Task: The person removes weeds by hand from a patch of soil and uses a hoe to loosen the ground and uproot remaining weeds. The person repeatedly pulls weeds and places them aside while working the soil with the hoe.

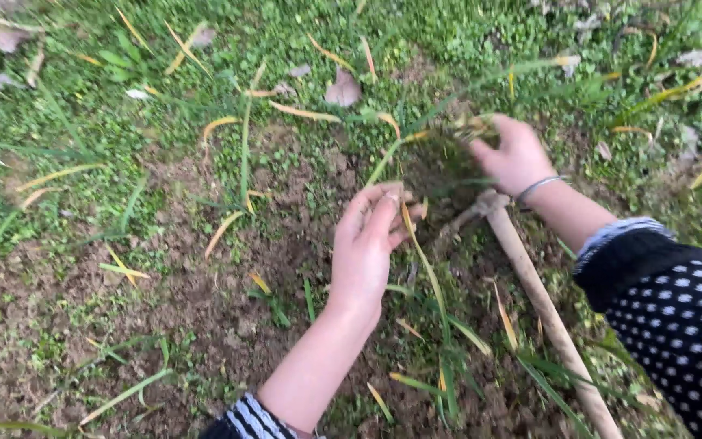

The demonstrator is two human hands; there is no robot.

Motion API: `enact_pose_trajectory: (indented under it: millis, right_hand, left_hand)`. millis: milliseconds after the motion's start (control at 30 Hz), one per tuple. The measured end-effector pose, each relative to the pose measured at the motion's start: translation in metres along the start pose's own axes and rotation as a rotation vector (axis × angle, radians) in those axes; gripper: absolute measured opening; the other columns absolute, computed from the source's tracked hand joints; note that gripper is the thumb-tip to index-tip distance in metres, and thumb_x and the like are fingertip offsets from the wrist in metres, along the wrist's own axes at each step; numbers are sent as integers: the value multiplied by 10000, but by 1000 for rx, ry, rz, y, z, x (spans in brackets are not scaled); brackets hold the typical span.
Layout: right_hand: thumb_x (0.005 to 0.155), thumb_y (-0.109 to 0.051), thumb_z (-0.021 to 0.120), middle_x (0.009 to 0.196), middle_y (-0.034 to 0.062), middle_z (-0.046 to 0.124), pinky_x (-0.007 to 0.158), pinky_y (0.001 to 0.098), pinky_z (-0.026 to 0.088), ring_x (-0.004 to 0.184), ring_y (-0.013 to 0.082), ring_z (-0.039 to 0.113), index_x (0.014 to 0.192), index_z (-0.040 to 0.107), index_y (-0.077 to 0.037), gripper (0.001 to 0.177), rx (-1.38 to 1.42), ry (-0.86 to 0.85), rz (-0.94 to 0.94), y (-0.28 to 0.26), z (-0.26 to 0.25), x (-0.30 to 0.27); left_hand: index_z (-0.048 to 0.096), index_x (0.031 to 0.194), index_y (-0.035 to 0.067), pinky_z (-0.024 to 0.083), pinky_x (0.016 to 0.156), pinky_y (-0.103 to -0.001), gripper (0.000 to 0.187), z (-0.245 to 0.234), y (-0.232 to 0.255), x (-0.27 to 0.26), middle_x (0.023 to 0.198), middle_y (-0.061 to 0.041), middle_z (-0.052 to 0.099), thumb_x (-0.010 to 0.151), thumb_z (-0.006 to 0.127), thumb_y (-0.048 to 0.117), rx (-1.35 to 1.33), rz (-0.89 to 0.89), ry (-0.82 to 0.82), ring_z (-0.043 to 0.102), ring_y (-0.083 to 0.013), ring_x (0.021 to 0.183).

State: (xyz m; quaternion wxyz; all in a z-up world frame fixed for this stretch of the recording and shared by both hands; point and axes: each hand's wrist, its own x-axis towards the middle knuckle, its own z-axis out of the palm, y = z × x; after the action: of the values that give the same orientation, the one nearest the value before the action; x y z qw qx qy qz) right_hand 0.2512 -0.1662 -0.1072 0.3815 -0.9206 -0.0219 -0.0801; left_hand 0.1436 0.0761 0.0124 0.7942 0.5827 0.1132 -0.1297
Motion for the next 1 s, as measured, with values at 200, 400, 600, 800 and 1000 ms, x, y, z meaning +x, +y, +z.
enact_pose_trajectory:
  millis: [200,400,600,800,1000]
  right_hand:
    - [854,-114,674,1281,92,649,950,477,596,1105,395,686,1273,715,-259,445,-754,-87,-219,31,-5,46]
    - [834,-52,635,1202,159,645,907,463,612,1065,414,689,1241,661,-97,409,-891,-201,-269,61,18,63]
    - [825,-183,710,965,131,691,839,473,607,980,361,719,1045,651,-103,242,-707,-133,-139,96,25,64]
    - [917,-152,726,1090,202,730,919,506,562,1034,406,696,1122,710,-47,231,-274,-184,39,-41,-19,14]
    - [719,-232,850,1117,180,646,850,515,617,1075,412,666,1099,638,-54,470,-765,-222,-213,5,30,18]
  left_hand:
    - [534,1262,-59,527,1012,-428,326,2,0,8,1197,-176,581,1023,467,153,-16,-14,-26,661,-288,1139]
    - [537,1262,-44,527,966,-369,317,7,-17,11,1174,-146,583,1022,469,152,-19,-73,-53,647,-237,1106]
    - [530,1272,-51,525,963,-367,323,10,-18,10,1190,-159,585,1027,464,149,-26,-70,-64,642,-238,1107]
    - [530,1268,-50,537,961,-372,325,2,-14,8,1175,-159,592,1024,470,156,-24,-39,-42,653,-247,1101]
    - [549,1257,-44,552,950,-376,323,-1,-16,2,1171,-166,616,1021,494,171,11,-32,-59,675,-247,1095]
